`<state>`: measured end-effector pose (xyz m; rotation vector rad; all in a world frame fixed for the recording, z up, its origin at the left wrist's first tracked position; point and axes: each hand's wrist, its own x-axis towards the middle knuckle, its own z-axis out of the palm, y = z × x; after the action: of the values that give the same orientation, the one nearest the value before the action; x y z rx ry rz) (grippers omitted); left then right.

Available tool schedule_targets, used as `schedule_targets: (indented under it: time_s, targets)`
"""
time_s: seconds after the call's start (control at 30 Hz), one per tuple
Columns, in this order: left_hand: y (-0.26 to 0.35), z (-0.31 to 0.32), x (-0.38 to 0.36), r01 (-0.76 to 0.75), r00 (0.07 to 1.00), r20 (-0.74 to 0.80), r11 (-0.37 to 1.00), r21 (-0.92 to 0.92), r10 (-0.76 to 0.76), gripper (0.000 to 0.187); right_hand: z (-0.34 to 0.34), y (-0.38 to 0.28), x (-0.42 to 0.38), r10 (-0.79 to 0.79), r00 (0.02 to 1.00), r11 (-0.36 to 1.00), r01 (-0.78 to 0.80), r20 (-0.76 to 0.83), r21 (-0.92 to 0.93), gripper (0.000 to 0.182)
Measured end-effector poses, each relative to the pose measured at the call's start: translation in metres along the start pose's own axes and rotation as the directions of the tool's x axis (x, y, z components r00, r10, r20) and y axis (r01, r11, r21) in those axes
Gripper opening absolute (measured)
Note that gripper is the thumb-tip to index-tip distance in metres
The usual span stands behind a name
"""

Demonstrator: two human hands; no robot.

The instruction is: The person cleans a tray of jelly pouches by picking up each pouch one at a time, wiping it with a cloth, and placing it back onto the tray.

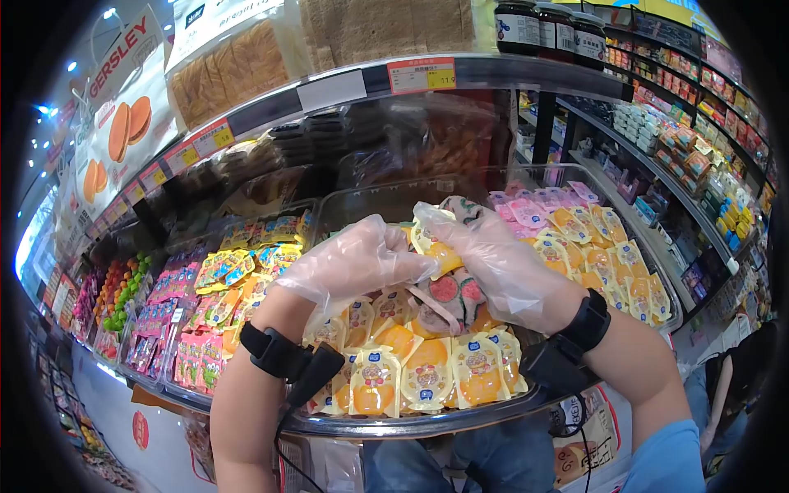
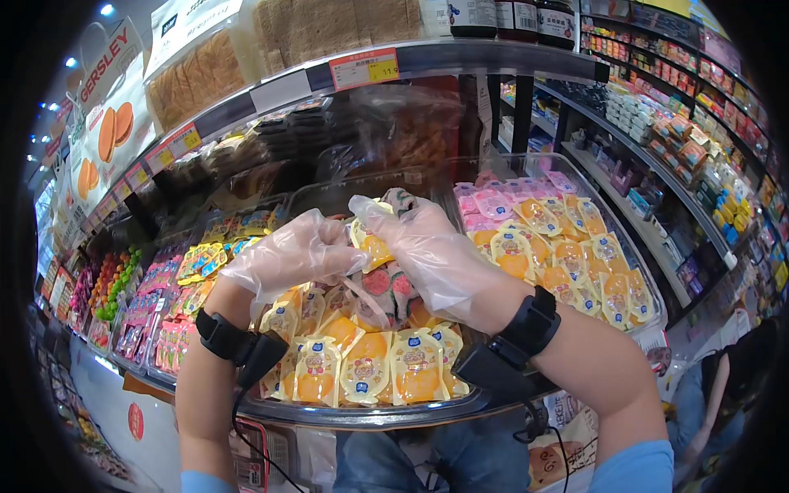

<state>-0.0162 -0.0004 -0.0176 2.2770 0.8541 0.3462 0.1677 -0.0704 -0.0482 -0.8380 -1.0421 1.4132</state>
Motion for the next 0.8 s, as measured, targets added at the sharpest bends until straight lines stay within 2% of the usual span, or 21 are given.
schedule_targets:
  time_s: [0.07,0.2,0.27,0.3,0.37,0.4,0.43,0.47,0.5,0.57,0.6,0.67,0.7,0.73,0.77,0.8]
  targets:
    - [0.007,-0.001,-0.001,0.086,0.996,-0.022,0.996,0.025,-0.085,0.056,-0.002,0.001,0.003,-0.006,0.996,0.993,-0.004,-0.085,-0.117,0.026]
    - [0.011,0.006,-0.002,0.069,0.996,-0.048,0.997,-0.039,-0.071,0.053,0.005,0.000,-0.002,-0.128,0.990,0.976,0.115,-0.058,-0.185,0.030]
    - [0.016,0.011,-0.004,0.147,0.980,-0.097,0.958,-0.246,-0.176,0.037,0.005,-0.002,-0.005,-0.178,0.983,0.964,0.167,-0.037,-0.207,0.031]
    - [0.015,0.010,-0.003,0.148,0.980,-0.094,0.958,-0.247,-0.176,0.037,0.004,0.001,-0.003,-0.177,0.983,0.964,0.165,-0.041,-0.206,0.031]
    - [0.007,0.004,0.001,0.107,0.994,0.013,0.900,-0.422,-0.112,0.034,0.001,0.009,0.003,-0.274,0.953,0.901,0.206,-0.132,-0.382,0.029]
    - [0.003,0.004,0.003,0.100,0.994,0.007,0.886,-0.453,-0.109,0.027,0.003,0.005,0.002,-0.272,0.953,0.901,0.204,-0.132,-0.382,0.029]
    - [-0.002,0.003,0.005,0.102,0.994,0.006,0.885,-0.454,-0.111,0.027,0.006,-0.001,0.000,-0.173,0.980,0.948,0.138,-0.101,-0.286,0.027]
    - [-0.006,0.003,0.006,0.050,0.998,-0.022,0.892,-0.449,-0.066,0.026,0.009,-0.005,-0.003,-0.074,0.996,0.980,0.062,-0.059,-0.189,0.024]
    - [-0.010,0.003,0.007,-0.002,0.999,-0.049,0.896,-0.443,-0.022,0.024,0.009,-0.007,-0.005,-0.069,0.996,0.981,0.057,-0.057,-0.188,0.024]
    - [-0.015,0.005,0.008,0.014,0.994,-0.086,0.891,-0.454,-0.060,0.023,0.006,-0.010,-0.010,-0.003,0.984,1.000,0.006,0.176,-0.017,0.021]
    - [-0.016,0.001,0.009,0.017,0.995,-0.077,0.900,-0.435,-0.056,0.023,0.004,-0.009,-0.009,0.000,0.984,1.000,0.003,0.178,-0.016,0.021]
    - [-0.011,0.000,0.006,0.020,0.996,-0.067,0.910,-0.414,-0.053,0.025,0.001,-0.006,-0.008,0.076,0.966,0.993,-0.097,0.247,0.074,0.020]
    - [0.003,0.000,-0.002,0.056,0.983,-0.133,0.902,-0.429,-0.124,0.029,0.004,-0.006,-0.007,0.077,0.966,0.993,-0.098,0.247,0.073,0.020]
    - [0.010,0.001,-0.006,0.089,0.961,-0.196,0.891,-0.445,-0.194,0.034,0.010,-0.006,-0.005,0.021,0.994,1.000,-0.023,0.109,0.016,0.018]
    - [0.009,0.000,-0.006,0.088,0.961,-0.197,0.891,-0.445,-0.193,0.034,0.013,-0.007,-0.004,-0.046,0.999,0.998,0.044,-0.028,-0.051,0.016]
    - [0.005,-0.001,-0.005,0.019,0.934,-0.322,0.921,-0.389,-0.155,0.039,0.010,-0.007,-0.003,-0.047,0.999,0.998,0.045,-0.028,-0.052,0.016]
